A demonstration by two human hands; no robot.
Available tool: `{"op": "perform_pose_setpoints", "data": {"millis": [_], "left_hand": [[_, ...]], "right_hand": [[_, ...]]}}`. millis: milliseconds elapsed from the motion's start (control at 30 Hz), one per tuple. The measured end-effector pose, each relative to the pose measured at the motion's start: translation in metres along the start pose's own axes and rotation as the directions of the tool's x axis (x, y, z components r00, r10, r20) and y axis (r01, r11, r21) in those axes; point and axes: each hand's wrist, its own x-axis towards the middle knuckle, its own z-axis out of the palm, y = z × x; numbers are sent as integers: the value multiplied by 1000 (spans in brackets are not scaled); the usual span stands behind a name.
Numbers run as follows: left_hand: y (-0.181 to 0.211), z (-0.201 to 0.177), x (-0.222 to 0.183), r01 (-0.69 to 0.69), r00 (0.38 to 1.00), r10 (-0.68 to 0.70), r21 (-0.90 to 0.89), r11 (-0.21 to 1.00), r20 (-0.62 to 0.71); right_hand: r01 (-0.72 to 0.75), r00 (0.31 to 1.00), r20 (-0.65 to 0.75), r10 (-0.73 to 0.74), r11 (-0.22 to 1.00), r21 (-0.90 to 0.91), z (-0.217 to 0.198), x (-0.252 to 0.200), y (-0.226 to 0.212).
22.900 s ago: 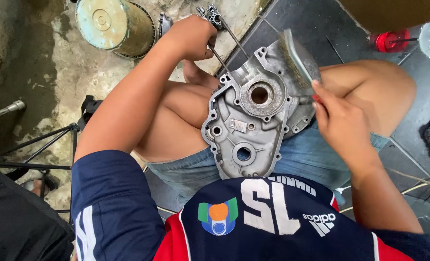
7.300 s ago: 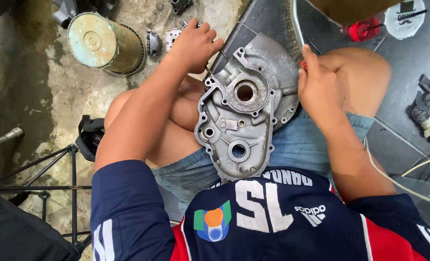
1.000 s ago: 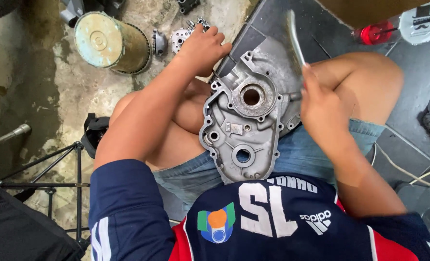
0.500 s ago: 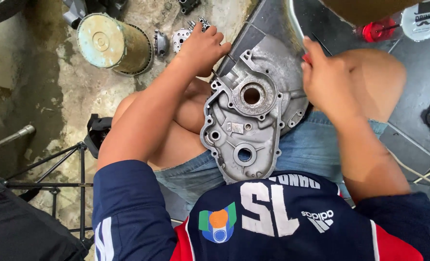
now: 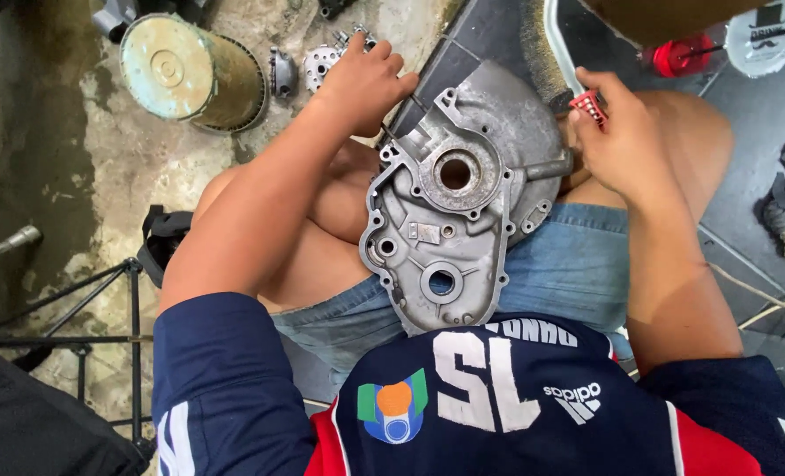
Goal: A person is scrubbing a motorcycle engine casing with a brush to clean off dirt and residue.
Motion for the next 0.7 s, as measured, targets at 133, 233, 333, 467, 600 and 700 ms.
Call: {"op": "perform_pose_setpoints", "data": {"millis": [133, 233, 333, 467, 600, 700], "left_hand": [[-1, 10, 0, 8, 1000, -8, 19, 1000, -12], [0, 8, 6, -17, 999, 18, 17, 1000, -41], [0, 4, 8, -52, 996, 53, 16, 999, -70], [0, 2, 2, -24, 998, 26, 42, 999, -57], [0, 2, -3, 4, 1000, -4, -13, 1000, -22], [1, 3, 0, 2, 1000, -2, 12, 1000, -14]], "right_hand": [[14, 999, -27, -18, 991, -130, -4, -43, -17], [32, 997, -67, -48, 975, -220, -6, -79, -17], [10, 992, -119, -36, 977, -213, 0, -82, -17], [94, 986, -122, -116, 980, -177, 18, -40, -23], [175, 968, -113, -226, 923, -343, 34, -20, -31], [202, 937, -143, -319, 827, -524, 32, -52, -26]]}}
